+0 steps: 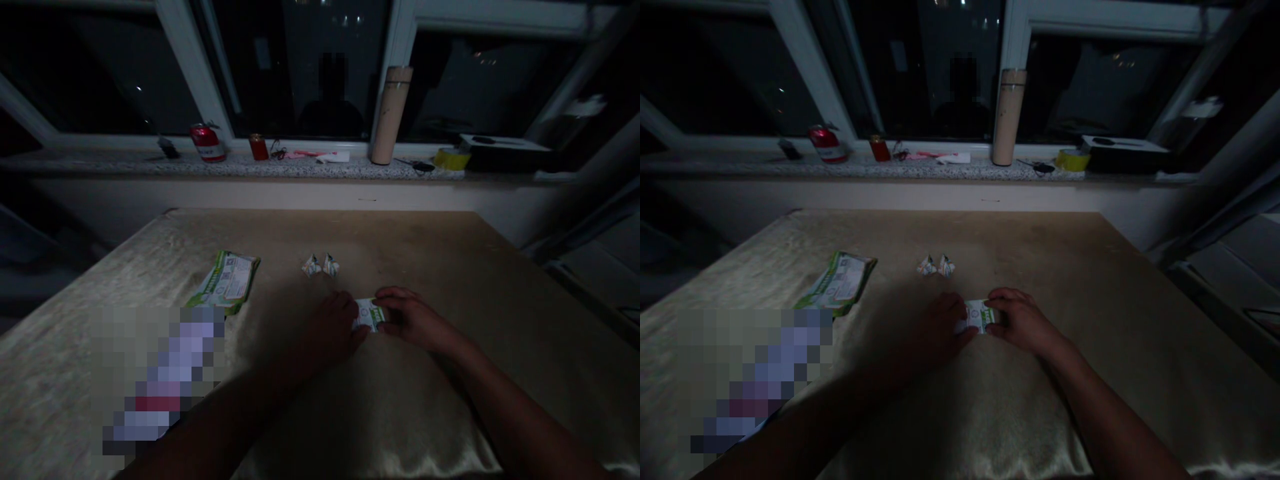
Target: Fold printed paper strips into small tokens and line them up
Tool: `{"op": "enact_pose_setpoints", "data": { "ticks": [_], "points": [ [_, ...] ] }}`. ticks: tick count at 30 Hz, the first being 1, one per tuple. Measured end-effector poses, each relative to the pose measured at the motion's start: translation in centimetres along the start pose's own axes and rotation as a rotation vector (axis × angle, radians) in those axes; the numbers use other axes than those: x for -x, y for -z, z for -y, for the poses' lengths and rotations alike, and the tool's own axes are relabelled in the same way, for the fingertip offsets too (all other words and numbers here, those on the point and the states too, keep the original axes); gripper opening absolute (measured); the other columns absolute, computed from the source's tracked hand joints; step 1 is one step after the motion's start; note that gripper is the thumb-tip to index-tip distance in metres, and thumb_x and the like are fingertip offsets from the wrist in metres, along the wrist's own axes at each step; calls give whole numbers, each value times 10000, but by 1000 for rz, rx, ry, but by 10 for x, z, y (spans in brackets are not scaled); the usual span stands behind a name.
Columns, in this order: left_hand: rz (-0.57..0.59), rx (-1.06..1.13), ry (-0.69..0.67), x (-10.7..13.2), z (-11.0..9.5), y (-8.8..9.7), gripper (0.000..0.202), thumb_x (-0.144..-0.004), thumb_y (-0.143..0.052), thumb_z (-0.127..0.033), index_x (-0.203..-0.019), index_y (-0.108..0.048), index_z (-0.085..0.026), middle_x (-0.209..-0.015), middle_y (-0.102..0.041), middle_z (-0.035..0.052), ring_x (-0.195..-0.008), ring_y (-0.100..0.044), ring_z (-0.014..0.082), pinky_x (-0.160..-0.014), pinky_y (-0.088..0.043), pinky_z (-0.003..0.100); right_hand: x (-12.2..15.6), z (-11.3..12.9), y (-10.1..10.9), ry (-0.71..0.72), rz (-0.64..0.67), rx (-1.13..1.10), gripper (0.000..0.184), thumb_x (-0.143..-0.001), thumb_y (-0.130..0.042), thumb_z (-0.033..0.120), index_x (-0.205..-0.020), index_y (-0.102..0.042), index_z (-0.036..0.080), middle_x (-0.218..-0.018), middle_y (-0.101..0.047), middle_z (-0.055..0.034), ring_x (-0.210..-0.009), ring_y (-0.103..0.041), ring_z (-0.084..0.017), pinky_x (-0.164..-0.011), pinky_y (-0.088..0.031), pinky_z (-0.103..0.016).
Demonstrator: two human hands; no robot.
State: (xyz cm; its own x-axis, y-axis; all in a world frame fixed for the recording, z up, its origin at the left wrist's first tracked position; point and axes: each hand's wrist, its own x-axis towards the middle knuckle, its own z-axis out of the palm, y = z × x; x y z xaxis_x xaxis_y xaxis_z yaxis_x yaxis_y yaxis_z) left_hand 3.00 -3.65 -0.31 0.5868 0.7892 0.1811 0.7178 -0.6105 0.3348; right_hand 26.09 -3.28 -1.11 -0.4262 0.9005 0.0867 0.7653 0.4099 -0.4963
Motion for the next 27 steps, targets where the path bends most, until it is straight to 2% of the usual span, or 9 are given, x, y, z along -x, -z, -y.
{"op": "enact_pose_setpoints", "data": {
  "ticks": [6,10,21,27],
  "points": [
    [-24,76,61,5,8,-2,208,-840,-709,-327,-974,-641,-185,-1115,-602,79,-1065,-555,257,-969,-461,423,0,-1,-1,-1,-5,-9,458,-761,-774,296,-1209,-702,235,-1304,-636,-102,-1220,-582,-293,-1077,-415,-492],
    [-9,71,31,9,18,2,264,-835,-716,-335,-1055,-663,-200,-1152,-605,72,-1090,-550,261,-986,-447,436,0,-1,-1,-4,2,-11,455,-766,-769,286,-1213,-700,229,-1310,-633,-104,-1227,-578,-292,-1085,-412,-501],
    [31,109,83,17,41,10,322,-785,-771,-305,-1093,-708,-235,-1263,-598,76,-1175,-552,276,-1029,-433,466,1,-5,-4,37,-24,-10,454,-786,-755,290,-1233,-692,234,-1307,-632,-111,-1214,-589,-289,-1070,-432,-499],
    [62,119,54,16,45,14,338,-800,-760,-314,-1127,-702,-251,-1279,-594,62,-1214,-535,267,-1053,-422,447,3,-5,-3,24,-10,-1,464,-795,-751,294,-1250,-681,238,-1335,-619,-107,-1240,-574,-291,-1084,-419,-501]
  ]
}}
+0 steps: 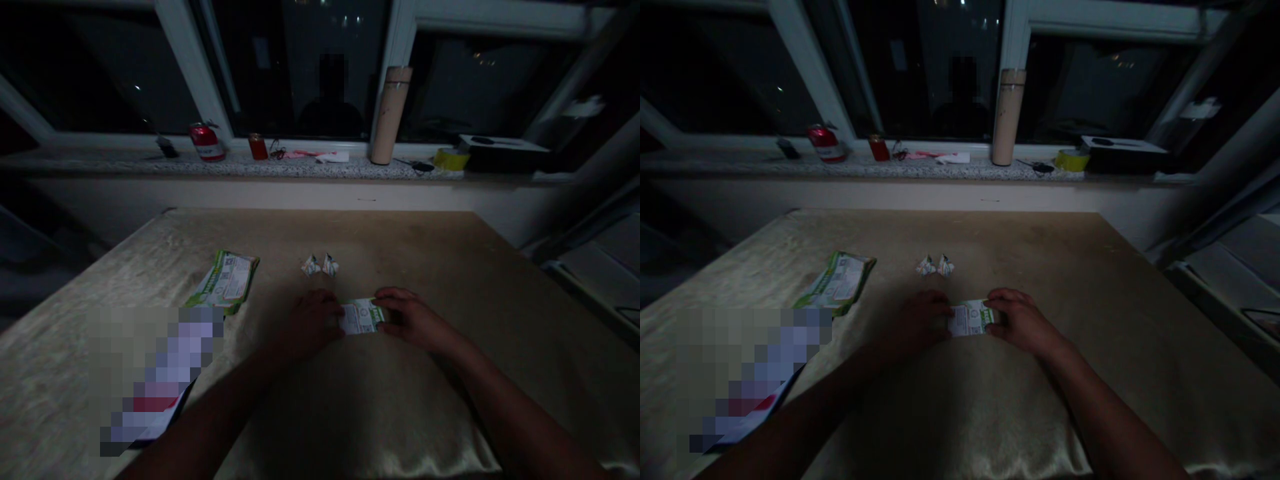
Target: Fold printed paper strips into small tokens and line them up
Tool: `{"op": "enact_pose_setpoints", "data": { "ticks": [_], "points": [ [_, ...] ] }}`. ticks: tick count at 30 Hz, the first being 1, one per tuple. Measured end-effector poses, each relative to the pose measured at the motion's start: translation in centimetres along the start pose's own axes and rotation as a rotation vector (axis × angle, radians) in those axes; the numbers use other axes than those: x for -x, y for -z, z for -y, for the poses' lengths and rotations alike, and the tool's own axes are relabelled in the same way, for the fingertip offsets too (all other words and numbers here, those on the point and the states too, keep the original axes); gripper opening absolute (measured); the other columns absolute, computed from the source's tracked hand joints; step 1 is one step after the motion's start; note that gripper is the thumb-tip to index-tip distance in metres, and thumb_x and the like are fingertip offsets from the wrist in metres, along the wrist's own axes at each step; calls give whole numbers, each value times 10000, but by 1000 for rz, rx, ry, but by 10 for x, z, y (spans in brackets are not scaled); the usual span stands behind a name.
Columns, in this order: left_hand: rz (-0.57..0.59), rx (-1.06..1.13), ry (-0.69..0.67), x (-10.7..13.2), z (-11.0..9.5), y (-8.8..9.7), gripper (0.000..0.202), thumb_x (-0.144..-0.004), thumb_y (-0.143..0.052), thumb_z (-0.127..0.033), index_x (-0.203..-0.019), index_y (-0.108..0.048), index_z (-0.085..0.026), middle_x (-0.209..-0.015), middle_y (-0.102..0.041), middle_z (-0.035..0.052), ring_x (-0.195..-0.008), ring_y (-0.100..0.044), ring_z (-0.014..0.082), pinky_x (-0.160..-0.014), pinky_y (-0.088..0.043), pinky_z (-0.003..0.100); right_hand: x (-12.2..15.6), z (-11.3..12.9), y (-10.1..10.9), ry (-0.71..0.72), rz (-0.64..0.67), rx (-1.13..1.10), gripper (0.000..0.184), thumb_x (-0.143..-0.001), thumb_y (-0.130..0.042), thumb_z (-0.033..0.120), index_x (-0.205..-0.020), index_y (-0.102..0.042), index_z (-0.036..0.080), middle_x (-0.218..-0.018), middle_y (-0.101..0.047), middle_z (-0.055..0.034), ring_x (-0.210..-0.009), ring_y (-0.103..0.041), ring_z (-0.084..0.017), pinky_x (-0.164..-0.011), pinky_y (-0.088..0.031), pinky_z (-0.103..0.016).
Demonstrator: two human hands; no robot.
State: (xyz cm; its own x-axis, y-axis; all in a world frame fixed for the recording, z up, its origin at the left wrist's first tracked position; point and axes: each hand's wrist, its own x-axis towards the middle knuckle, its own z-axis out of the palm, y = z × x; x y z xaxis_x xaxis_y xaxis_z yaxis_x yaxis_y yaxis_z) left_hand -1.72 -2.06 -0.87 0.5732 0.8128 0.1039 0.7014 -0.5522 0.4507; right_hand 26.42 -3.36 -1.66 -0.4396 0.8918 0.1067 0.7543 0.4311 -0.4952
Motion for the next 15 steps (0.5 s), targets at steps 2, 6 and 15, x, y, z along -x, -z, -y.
{"op": "enact_pose_setpoints", "data": {
  "ticks": [2,6,15],
  "points": [
    [3,-3,-18,1,0,0,358,-806,-751,-302,-1155,-688,-253,-1303,-586,63,-1234,-522,265,-1069,-411,447,0,0,0,-1,-1,7,467,-799,-747,293,-1258,-677,239,-1344,-614,-106,-1241,-574,-292,-1087,-415,-500],
    [15,-21,-68,3,0,1,390,-816,-736,-296,-1196,-663,-252,-1366,-570,70,-1288,-484,271,-1111,-361,473,2,0,0,6,-2,3,466,-807,-743,297,-1265,-673,243,-1349,-610,-111,-1245,-567,-294,-1089,-406,-507],
    [-41,-20,-107,3,-1,1,421,-771,-778,-383,-1155,-682,-239,-1274,-629,81,-1208,-543,266,-1064,-401,448,7,4,3,58,-10,7,569,-759,-800,417,-1286,-660,255,-1370,-590,-122,-1274,-534,-319,-1090,-384,-514]
  ]
}}
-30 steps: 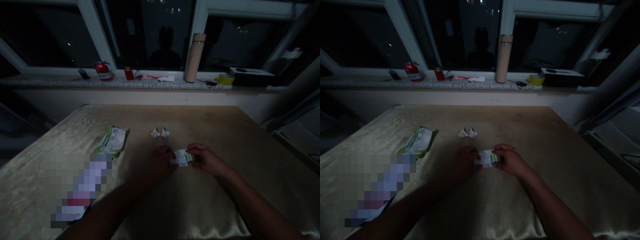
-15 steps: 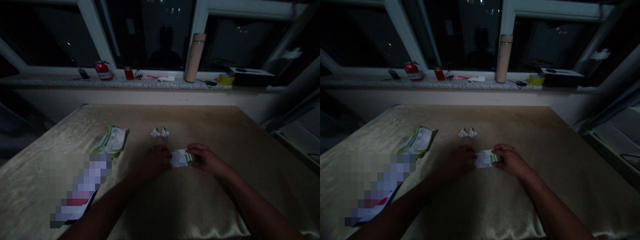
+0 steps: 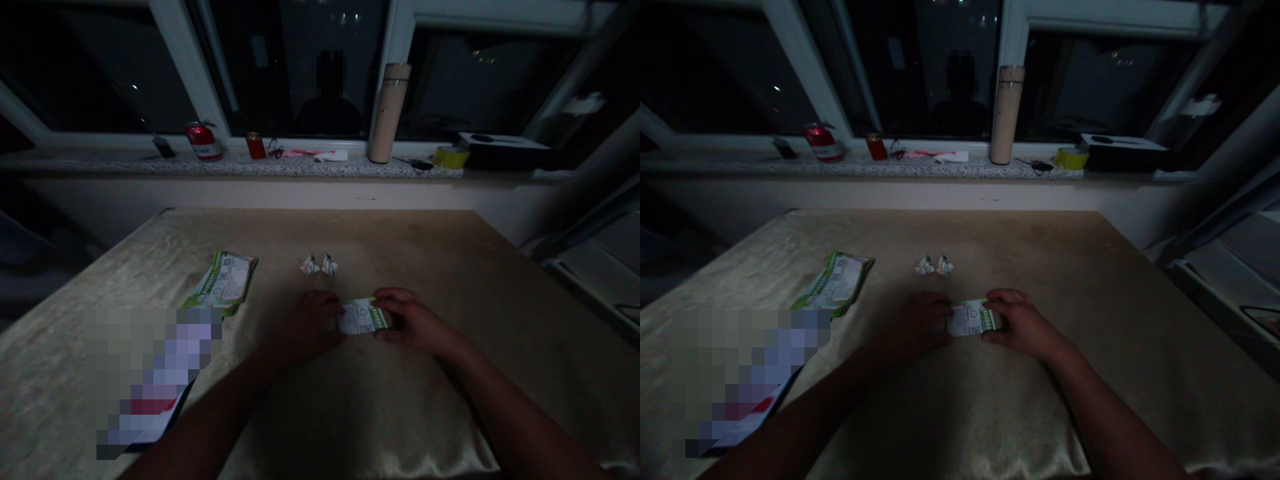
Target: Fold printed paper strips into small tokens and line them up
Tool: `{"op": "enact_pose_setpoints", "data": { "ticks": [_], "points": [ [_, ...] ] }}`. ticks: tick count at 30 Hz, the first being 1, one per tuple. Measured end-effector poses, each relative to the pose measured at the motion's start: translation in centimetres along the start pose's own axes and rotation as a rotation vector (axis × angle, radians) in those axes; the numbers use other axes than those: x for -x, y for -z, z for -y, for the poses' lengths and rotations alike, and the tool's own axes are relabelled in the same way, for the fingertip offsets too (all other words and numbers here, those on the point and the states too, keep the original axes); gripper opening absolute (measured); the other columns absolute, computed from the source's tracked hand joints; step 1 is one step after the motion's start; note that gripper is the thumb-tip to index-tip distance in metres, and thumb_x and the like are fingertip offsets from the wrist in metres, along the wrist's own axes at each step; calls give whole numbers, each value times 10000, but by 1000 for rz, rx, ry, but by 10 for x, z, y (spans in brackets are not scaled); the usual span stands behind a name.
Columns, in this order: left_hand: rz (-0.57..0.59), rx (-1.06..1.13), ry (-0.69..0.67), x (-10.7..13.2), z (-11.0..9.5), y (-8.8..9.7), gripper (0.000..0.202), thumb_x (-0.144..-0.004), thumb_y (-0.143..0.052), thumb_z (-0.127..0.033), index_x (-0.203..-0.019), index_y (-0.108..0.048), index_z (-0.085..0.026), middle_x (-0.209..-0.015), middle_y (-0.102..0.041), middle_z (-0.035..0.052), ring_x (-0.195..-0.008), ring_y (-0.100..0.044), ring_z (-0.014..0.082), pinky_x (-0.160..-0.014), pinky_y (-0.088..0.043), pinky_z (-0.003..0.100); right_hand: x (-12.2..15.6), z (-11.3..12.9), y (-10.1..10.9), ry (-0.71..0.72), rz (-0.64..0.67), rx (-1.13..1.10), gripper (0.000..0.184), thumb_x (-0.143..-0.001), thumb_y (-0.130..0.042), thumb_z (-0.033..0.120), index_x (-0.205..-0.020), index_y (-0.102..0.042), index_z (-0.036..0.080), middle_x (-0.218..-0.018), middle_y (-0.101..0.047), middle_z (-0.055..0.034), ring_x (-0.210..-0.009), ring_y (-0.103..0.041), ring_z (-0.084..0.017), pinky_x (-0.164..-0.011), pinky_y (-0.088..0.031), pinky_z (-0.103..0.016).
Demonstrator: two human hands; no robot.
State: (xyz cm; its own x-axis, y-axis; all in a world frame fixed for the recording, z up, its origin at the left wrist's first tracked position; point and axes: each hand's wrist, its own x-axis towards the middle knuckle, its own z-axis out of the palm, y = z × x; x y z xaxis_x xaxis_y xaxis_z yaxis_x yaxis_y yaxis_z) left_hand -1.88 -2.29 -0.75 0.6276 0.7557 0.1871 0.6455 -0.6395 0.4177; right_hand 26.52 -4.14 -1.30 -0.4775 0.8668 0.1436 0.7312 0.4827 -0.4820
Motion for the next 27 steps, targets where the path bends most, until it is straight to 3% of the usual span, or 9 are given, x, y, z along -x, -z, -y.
{"op": "enact_pose_setpoints", "data": {
  "ticks": [4,7,11,17,22,27],
  "points": [
    [-50,25,-32,-2,3,1,239,-839,-710,-361,-1045,-722,-241,-1173,-693,55,-1118,-603,235,-1036,-412,433,-1,3,0,28,-30,15,508,-786,-773,425,-1252,-677,246,-1331,-614,-119,-1240,-559,-306,-1068,-412,-492],
    [-70,43,-32,-3,7,-1,152,-851,-694,-336,-952,-744,-235,-1127,-722,49,-1074,-631,230,-1005,-427,431,-3,4,-2,58,-67,27,379,-838,-720,346,-1201,-698,237,-1272,-644,-113,-1187,-594,-280,-1042,-444,-470],
    [-85,25,-38,-3,6,1,146,-869,-669,-338,-940,-746,-237,-1126,-727,51,-1075,-635,229,-1011,-426,431,-7,6,-4,96,-113,4,225,-882,-637,233,-1085,-732,250,-1173,-690,-91,-1096,-644,-250,-984,-489,-446],
    [-91,11,-114,-2,-5,7,267,-1002,-462,-322,-1030,-698,-200,-1043,-719,65,-1026,-627,210,-966,-450,379,-9,17,0,75,-191,-162,159,-956,-562,301,-1011,-698,237,-1005,-725,-65,-960,-676,-211,-885,-530,-364],
    [-76,71,10,-4,-10,6,275,-1003,-445,-318,-984,-681,-179,-954,-702,61,-899,-632,201,-846,-475,331,-8,21,-1,-80,-309,-240,180,-930,-590,372,-940,-675,214,-881,-724,-61,-819,-685,-218,-747,-544,-336],
    [-29,228,117,-5,-16,8,286,-971,-491,-361,-938,-708,-178,-860,-710,34,-782,-638,174,-729,-450,286,-11,20,-9,-143,-456,-404,216,-903,-637,390,-1026,-665,215,-961,-750,-60,-873,-705,-219,-777,-563,-331]
  ]
}}
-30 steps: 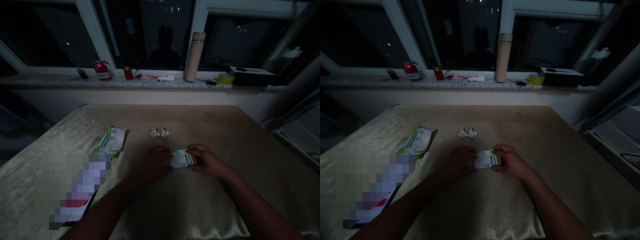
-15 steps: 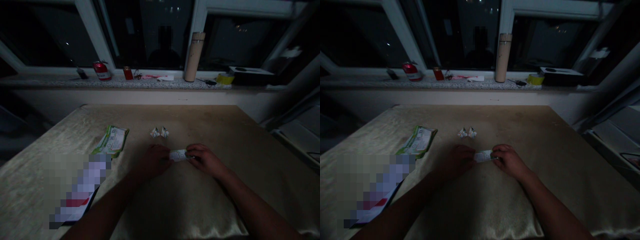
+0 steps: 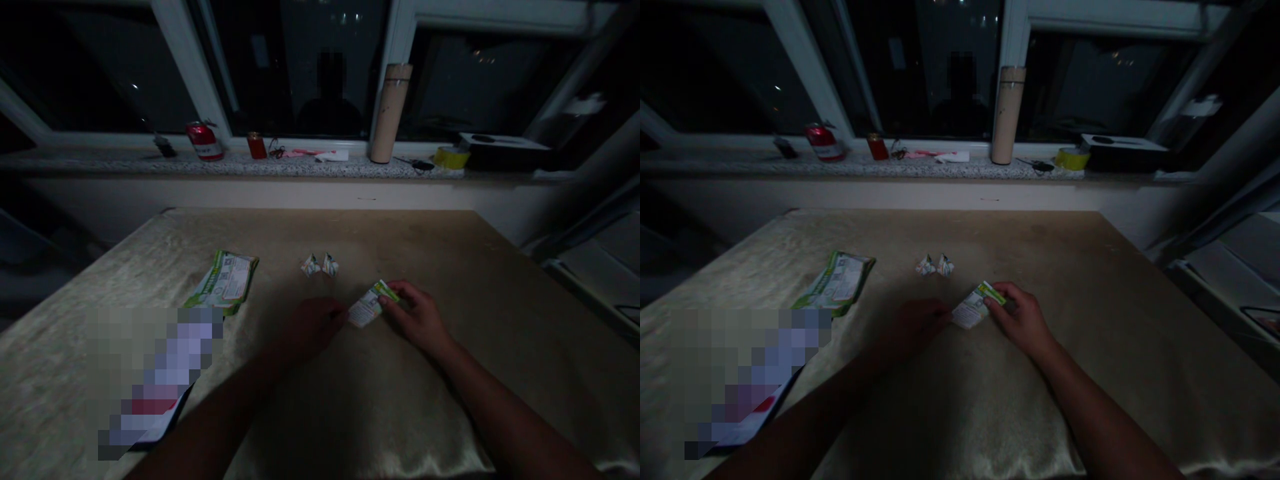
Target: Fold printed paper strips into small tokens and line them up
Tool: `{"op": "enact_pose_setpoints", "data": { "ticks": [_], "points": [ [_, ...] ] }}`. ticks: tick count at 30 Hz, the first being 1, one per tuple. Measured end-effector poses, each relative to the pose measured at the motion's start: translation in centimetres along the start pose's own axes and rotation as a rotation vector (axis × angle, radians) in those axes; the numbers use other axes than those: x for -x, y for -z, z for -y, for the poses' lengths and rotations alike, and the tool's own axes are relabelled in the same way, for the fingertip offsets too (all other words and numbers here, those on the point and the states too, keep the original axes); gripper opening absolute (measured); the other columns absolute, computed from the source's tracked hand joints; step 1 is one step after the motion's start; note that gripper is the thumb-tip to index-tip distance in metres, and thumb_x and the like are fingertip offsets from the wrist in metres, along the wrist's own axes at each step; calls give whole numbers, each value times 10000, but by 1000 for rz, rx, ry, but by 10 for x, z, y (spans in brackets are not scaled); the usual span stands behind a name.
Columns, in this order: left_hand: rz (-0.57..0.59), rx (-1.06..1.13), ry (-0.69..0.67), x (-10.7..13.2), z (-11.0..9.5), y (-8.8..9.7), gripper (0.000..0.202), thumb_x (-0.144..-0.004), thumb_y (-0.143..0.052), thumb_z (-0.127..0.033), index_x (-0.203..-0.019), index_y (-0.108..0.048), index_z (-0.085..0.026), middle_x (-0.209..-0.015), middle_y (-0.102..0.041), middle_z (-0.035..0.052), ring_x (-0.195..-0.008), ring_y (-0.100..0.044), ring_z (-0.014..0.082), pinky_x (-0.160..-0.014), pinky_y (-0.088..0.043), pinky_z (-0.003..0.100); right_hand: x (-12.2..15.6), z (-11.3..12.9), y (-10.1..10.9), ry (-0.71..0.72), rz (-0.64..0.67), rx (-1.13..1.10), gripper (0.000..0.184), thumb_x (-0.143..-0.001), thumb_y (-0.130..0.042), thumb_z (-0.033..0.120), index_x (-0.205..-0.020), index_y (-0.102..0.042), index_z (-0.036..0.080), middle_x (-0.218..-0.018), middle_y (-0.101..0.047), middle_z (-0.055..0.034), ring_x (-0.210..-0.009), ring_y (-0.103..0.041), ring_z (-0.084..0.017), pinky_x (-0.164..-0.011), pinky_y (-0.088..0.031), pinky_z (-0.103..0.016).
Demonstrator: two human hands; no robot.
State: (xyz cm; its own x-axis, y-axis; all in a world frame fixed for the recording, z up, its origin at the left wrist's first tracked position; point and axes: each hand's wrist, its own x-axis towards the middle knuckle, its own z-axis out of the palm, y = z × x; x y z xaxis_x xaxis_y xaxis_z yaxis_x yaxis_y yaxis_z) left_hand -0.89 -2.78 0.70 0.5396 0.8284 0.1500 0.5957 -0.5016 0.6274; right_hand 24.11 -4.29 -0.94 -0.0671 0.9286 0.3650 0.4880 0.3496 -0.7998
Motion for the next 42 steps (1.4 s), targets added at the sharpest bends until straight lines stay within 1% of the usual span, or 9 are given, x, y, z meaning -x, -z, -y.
{"op": "enact_pose_setpoints", "data": {
  "ticks": [4,8,14,18,22,25,29,38,42],
  "points": [
    [124,175,68,1,-5,-2,309,-939,-525,-387,-864,-728,-166,-749,-694,10,-668,-599,139,-617,-408,245,-1,2,-3,12,-20,25,274,-910,-630,367,-1139,-634,216,-1081,-733,-81,-973,-699,-230,-855,-565,-358],
    [102,369,247,1,-4,-7,326,-890,-553,-409,-757,-696,-149,-647,-646,2,-591,-563,122,-551,-398,221,-2,5,-2,116,55,191,298,-919,-608,329,-1194,-619,214,-1149,-672,-108,-1071,-653,-244,-946,-539,-393],
    [119,612,564,1,3,-11,359,-821,-580,-462,-697,-669,-137,-522,-585,-2,-428,-501,105,-431,-364,213,3,4,-4,192,194,333,522,-870,-677,376,-1351,-544,222,-1377,-519,-137,-1302,-504,-291,-1092,-454,-455],
    [87,650,608,1,4,-12,369,-821,-556,-465,-677,-657,-141,-504,-586,5,-420,-527,119,-430,-392,223,8,11,-7,281,333,360,625,-800,-756,457,-1344,-577,206,-1367,-555,-143,-1266,-532,-299,-1068,-465,-459],
    [102,684,604,0,2,-11,356,-825,-537,-454,-698,-660,-145,-534,-608,15,-467,-579,147,-467,-443,248,12,16,-13,343,366,415,636,-769,-779,464,-1313,-614,181,-1358,-585,-155,-1245,-546,-320,-1051,-467,-487],
    [102,615,566,1,-2,-10,384,-853,-516,-470,-693,-662,-153,-531,-600,4,-455,-550,138,-477,-421,251,13,14,-16,371,366,423,472,-831,-706,319,-1278,-639,180,-1301,-635,-142,-1199,-583,-295,-1034,-481,-474],
    [20,232,352,4,-9,-6,361,-894,-516,-432,-749,-706,-161,-680,-685,22,-608,-611,152,-596,-427,259,13,8,-16,381,356,418,361,-860,-612,187,-1217,-671,195,-1221,-685,-115,-1131,-625,-263,-1004,-502,-460],
    [-122,-153,64,13,2,-8,174,-886,-608,-285,-996,-689,-177,-1030,-687,78,-969,-623,217,-883,-488,348,14,12,-14,405,365,463,299,-867,-610,192,-1153,-698,199,-1164,-691,-102,-1096,-625,-262,-994,-496,-448],
    [-137,-240,-67,15,14,-14,231,-862,-670,-270,-1080,-683,-196,-1192,-630,91,-1120,-560,247,-1004,-452,416,14,17,-11,402,401,460,301,-844,-688,314,-1126,-699,208,-1152,-682,-99,-1116,-606,-284,-1007,-475,-464]
  ]
}}
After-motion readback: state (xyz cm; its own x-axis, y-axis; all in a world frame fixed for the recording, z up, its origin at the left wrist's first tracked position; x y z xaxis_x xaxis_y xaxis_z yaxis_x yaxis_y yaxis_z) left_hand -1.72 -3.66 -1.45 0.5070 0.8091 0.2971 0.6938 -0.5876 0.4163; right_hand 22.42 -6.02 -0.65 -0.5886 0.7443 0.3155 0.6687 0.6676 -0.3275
